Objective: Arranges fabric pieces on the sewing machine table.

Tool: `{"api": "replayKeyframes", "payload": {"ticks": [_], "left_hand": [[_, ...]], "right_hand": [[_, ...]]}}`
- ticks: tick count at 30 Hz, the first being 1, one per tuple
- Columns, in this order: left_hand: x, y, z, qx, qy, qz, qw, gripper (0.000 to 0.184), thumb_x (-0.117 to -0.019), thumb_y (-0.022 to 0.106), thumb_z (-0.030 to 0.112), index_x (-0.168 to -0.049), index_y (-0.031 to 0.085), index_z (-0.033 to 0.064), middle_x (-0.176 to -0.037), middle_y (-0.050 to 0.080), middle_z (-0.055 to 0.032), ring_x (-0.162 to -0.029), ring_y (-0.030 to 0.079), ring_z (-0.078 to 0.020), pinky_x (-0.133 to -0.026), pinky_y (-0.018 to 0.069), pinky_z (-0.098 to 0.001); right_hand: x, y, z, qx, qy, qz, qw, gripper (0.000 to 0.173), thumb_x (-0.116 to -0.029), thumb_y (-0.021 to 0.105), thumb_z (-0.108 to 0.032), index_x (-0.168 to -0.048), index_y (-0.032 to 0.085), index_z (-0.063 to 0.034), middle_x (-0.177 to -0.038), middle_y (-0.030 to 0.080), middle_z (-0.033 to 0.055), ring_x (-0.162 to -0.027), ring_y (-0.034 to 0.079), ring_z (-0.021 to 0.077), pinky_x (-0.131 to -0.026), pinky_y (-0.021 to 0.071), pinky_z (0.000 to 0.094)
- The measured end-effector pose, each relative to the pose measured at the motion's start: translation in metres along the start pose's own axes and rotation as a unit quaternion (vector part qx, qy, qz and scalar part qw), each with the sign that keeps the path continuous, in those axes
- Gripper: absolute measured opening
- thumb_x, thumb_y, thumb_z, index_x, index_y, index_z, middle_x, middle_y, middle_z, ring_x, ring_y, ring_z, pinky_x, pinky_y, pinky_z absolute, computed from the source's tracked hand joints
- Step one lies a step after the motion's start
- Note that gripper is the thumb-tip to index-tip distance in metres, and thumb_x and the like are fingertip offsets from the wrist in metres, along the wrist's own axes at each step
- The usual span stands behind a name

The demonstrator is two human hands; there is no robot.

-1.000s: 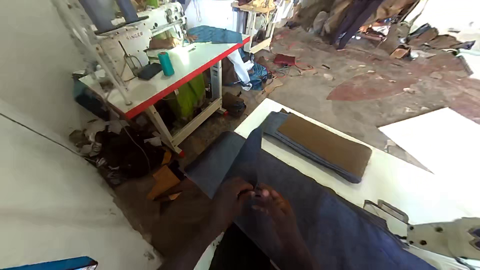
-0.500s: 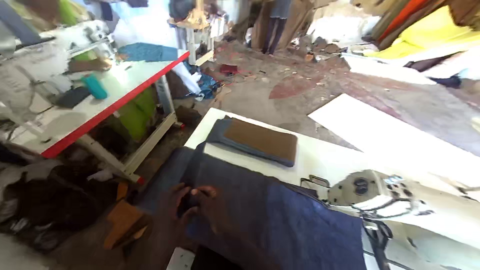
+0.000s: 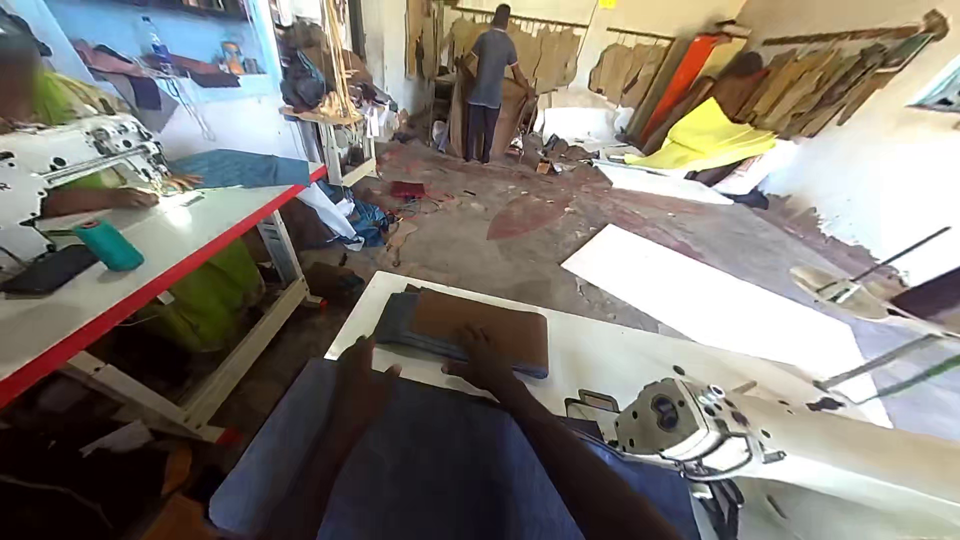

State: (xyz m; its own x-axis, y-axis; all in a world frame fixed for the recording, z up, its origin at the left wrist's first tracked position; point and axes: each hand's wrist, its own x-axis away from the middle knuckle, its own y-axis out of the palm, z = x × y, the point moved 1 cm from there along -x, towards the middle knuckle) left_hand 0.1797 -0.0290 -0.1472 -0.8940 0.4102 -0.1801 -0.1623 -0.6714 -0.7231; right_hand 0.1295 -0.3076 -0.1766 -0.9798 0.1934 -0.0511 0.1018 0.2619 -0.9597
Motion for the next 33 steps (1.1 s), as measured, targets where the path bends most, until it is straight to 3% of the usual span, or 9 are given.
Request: {"api": "replayKeyframes", "payload": {"ticks": [3, 6, 10, 14, 17, 19, 24, 28, 33], "left_hand": [[-0.088, 0.034, -0.017, -0.034, -0.07, -0.029, 0.997, 0.074, -0.1019, 0.054, 0.051, -0.151, 0.044, -0.0029, -0.151, 0.046, -0.029, -0.141, 0.042, -0.0475, -0.113, 0.0367, -0.0648], [-0.117, 0.05, -0.021, -0.093, -0.101, -0.039, 0.99, 0.055, -0.1066, 0.045, 0.046, -0.136, 0.061, 0.0022, -0.145, 0.053, -0.0262, -0.138, 0.046, -0.0462, -0.109, 0.0391, -0.0659], [-0.113, 0.078, -0.041, -0.087, -0.007, 0.107, 0.99, 0.048, -0.1038, 0.05, 0.042, -0.122, 0.07, 0.0024, -0.134, 0.062, -0.0231, -0.13, 0.055, -0.0431, -0.107, 0.043, -0.063], [-0.112, 0.085, -0.062, -0.007, 0.063, 0.145, 0.987, 0.043, -0.1045, 0.045, 0.03, -0.12, 0.071, -0.0001, -0.127, 0.067, -0.0224, -0.124, 0.06, -0.0434, -0.105, 0.0436, -0.064], [-0.115, 0.089, -0.068, 0.0, 0.062, 0.149, 0.987, 0.038, -0.1044, 0.048, 0.028, -0.115, 0.073, 0.001, -0.128, 0.068, -0.0206, -0.124, 0.06, -0.0426, -0.106, 0.0437, -0.0642], [-0.115, 0.088, -0.066, 0.014, 0.051, 0.142, 0.988, 0.042, -0.1063, 0.045, 0.03, -0.119, 0.071, -0.0003, -0.127, 0.067, -0.0223, -0.124, 0.06, -0.0433, -0.106, 0.0431, -0.0643], [-0.113, 0.085, -0.067, 0.055, 0.039, 0.135, 0.988, 0.041, -0.1035, 0.053, 0.037, -0.115, 0.073, 0.0034, -0.128, 0.067, -0.0183, -0.125, 0.06, -0.039, -0.106, 0.0432, -0.063], [-0.116, 0.08, -0.058, 0.018, 0.05, 0.114, 0.992, 0.038, -0.1009, 0.058, 0.038, -0.113, 0.074, 0.0059, -0.131, 0.066, -0.0173, -0.127, 0.058, -0.038, -0.107, 0.0433, -0.0621], [-0.112, 0.073, -0.054, 0.069, 0.026, 0.122, 0.99, 0.036, -0.1024, 0.058, 0.032, -0.117, 0.072, 0.002, -0.131, 0.065, -0.019, -0.126, 0.058, -0.0384, -0.107, 0.0437, -0.061]], "right_hand": [[0.002, -0.004, -0.007, 0.007, 0.003, -0.043, 0.999, 0.097, -0.083, 0.062, -0.077, -0.155, 0.044, -0.0152, -0.166, 0.031, 0.0156, -0.154, 0.024, 0.037, -0.122, 0.025, 0.0603], [-0.004, -0.02, -0.026, -0.026, 0.033, -0.056, 0.998, 0.089, -0.0899, 0.05, -0.078, -0.149, 0.052, -0.0116, -0.16, 0.04, 0.019, -0.15, 0.033, 0.0393, -0.12, 0.0291, 0.0595], [-0.041, -0.006, -0.069, -0.092, 0.049, 0.055, 0.993, 0.086, -0.0948, 0.044, -0.075, -0.147, 0.055, -0.0073, -0.153, 0.048, 0.0219, -0.144, 0.042, 0.0407, -0.117, 0.0354, 0.0608], [-0.062, -0.002, -0.11, -0.071, 0.123, 0.007, 0.99, 0.098, -0.0906, 0.045, -0.079, -0.15, 0.048, -0.0015, -0.15, 0.046, 0.0297, -0.142, 0.038, 0.0509, -0.11, 0.0312, 0.073], [-0.066, -0.007, -0.116, -0.074, 0.14, -0.018, 0.987, 0.085, -0.0953, 0.053, -0.065, -0.15, 0.046, 0.0003, -0.15, 0.044, 0.0312, -0.141, 0.038, 0.0528, -0.107, 0.0323, 0.0748], [-0.063, -0.009, -0.114, -0.052, 0.122, -0.024, 0.991, 0.065, -0.1004, 0.055, -0.042, -0.149, 0.047, 0.0001, -0.149, 0.046, 0.0313, -0.139, 0.04, 0.0538, -0.103, 0.0371, 0.0742], [-0.063, 0.005, -0.11, -0.06, 0.108, -0.01, 0.992, 0.046, -0.1061, 0.043, -0.024, -0.145, 0.052, -0.0002, -0.143, 0.052, 0.031, -0.135, 0.045, 0.0527, -0.102, 0.0408, 0.0719], [-0.06, -0.003, -0.099, -0.121, 0.095, 0.05, 0.987, 0.045, -0.107, 0.044, -0.032, -0.141, 0.06, -0.0064, -0.141, 0.056, 0.0254, -0.132, 0.053, 0.0439, -0.106, 0.0463, 0.0598], [-0.054, -0.001, -0.108, -0.034, 0.057, -0.041, 0.997, 0.08, -0.0923, 0.06, -0.061, -0.149, 0.05, -0.0054, -0.15, 0.048, 0.0273, -0.143, 0.038, 0.0496, -0.109, 0.0348, 0.0718]]}}
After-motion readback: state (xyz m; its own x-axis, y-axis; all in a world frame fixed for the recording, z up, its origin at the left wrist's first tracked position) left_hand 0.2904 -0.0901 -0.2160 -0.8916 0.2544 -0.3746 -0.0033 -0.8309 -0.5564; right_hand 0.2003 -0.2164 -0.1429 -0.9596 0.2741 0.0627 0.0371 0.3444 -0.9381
